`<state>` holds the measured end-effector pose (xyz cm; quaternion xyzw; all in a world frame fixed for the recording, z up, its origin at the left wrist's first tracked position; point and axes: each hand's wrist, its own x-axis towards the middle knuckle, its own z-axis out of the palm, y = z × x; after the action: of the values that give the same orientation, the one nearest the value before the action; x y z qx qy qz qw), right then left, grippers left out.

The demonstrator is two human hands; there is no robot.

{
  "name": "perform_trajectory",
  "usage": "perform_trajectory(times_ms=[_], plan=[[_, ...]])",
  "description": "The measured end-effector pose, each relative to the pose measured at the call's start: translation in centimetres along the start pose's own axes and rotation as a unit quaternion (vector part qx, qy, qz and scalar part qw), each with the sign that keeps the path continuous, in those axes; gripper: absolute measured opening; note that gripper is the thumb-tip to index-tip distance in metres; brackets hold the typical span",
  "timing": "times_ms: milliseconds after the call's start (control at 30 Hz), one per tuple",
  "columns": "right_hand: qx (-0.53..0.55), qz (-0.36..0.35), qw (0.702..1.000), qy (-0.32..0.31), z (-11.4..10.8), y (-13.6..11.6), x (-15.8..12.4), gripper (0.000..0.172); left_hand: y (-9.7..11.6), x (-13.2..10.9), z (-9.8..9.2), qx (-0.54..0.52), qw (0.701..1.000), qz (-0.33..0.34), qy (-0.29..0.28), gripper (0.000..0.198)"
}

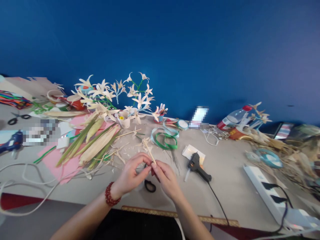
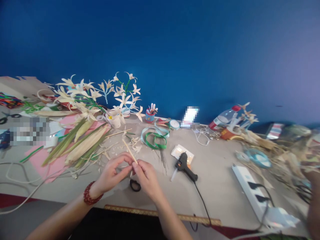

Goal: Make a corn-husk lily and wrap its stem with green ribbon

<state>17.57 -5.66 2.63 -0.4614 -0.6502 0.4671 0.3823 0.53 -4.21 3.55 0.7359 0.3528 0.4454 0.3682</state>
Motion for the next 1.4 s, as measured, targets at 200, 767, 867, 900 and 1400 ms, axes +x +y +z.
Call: perform_trajectory(times_ms=[200, 767, 867, 900, 1400], plan=[[0.025, 0.02, 0.999, -0.035, -0.3, 0.5, -0.2, 0.048, 0.1, 0.3, -0.1, 0.001, 1.0, -0.011, 0.0, 0.009], [0.357, 0.175, 0.893, -0.213, -0.8, 0.5, -0.7, 0.058, 0.1, 0.3, -0.7, -0.017, 0.999, 0.01, -0.027, 0.008], [0.458, 0.163, 0.834, -0.262, -2.1, 0.6, -1.1, 0.062, -0.2, 0.6, -1.0, -0.03, 0.999, 0.009, -0.008, 0.011], [0.459, 0.153, 0.841, -0.242, -2.5, 0.6, -1.2, 0.062, -0.4, 0.6, -1.0, -0.04, 0.999, 0.005, 0.005, 0.012], [0.29, 0.151, 0.927, -0.181, -0.1, 0.4, -0.5, 0.062, 0.3, 0.5, -1.0, -0.016, 0.999, 0.018, -0.035, 0.008]])
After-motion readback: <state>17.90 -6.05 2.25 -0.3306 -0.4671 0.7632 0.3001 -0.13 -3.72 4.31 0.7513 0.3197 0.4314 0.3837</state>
